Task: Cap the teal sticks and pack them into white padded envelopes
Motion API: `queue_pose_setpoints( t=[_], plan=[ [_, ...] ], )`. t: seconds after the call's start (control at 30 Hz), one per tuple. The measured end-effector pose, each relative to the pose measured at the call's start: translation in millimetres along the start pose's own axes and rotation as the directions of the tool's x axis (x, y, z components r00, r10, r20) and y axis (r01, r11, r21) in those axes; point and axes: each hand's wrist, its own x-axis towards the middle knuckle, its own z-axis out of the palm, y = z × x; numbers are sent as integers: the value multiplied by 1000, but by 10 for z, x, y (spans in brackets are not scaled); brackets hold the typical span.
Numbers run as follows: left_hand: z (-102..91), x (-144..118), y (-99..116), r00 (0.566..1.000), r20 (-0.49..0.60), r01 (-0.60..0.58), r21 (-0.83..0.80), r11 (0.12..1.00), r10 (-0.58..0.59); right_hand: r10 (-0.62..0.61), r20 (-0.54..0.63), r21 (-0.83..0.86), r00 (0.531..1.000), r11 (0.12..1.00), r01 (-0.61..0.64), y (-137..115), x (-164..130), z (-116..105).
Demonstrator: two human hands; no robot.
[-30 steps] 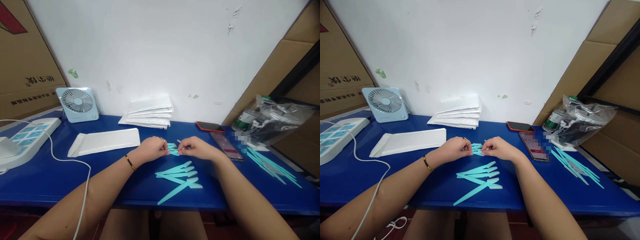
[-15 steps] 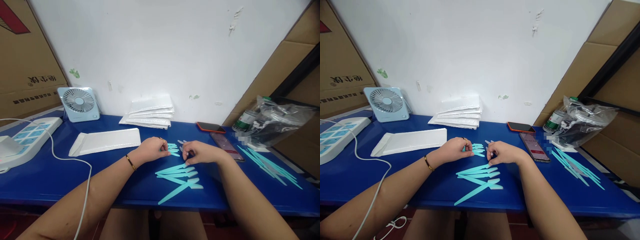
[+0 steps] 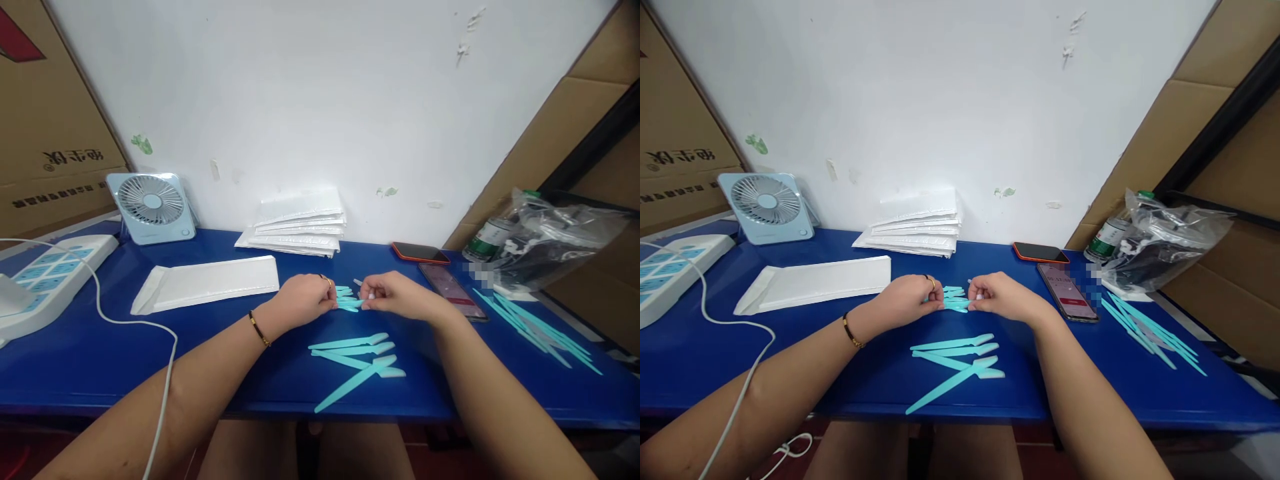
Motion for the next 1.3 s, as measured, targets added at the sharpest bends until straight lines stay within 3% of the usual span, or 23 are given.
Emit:
queue_pose_setpoints(
  t=[0.17,0.27,0.4,0.47,0.6,0.7,0.8,1.07,1.2,1.3],
  plan=[
    [-87,-6,-94,996,-45,76,41,996,-74,119,-126,-30,985,992,-123,160,-8,-79],
    [-59,-32,-39,999,-30,13,-47,999,-15,76,-168,-61,983,994,-87,154,-36,-111],
    [19,-66,103,980,123,-138,-157,978,158,4,-40,15,999,1000,-4,71,-84,-127],
    [56,-69,141,973,168,-132,-148,980,156,5,33,16,999,1000,-5,41,-96,-132],
    [99,-45,123,993,104,-56,-41,998,60,11,129,-43,992,999,-5,28,-74,-111],
    [103,-33,106,998,63,-27,-15,1000,28,3,108,-89,994,996,7,31,-22,-42],
    [97,-38,123,998,65,-11,-13,1000,12,10,83,-130,996,992,1,25,26,33],
    [93,-49,83,996,91,29,-81,996,-22,14,191,-125,982,992,10,-18,-18,-9],
    [13,-40,79,999,-15,39,-57,998,-39,1,87,-51,996,999,3,-7,-37,-49],
    [-38,-29,88,998,-25,57,-35,998,-57,-2,44,-55,999,998,4,41,-36,-52]
  ],
)
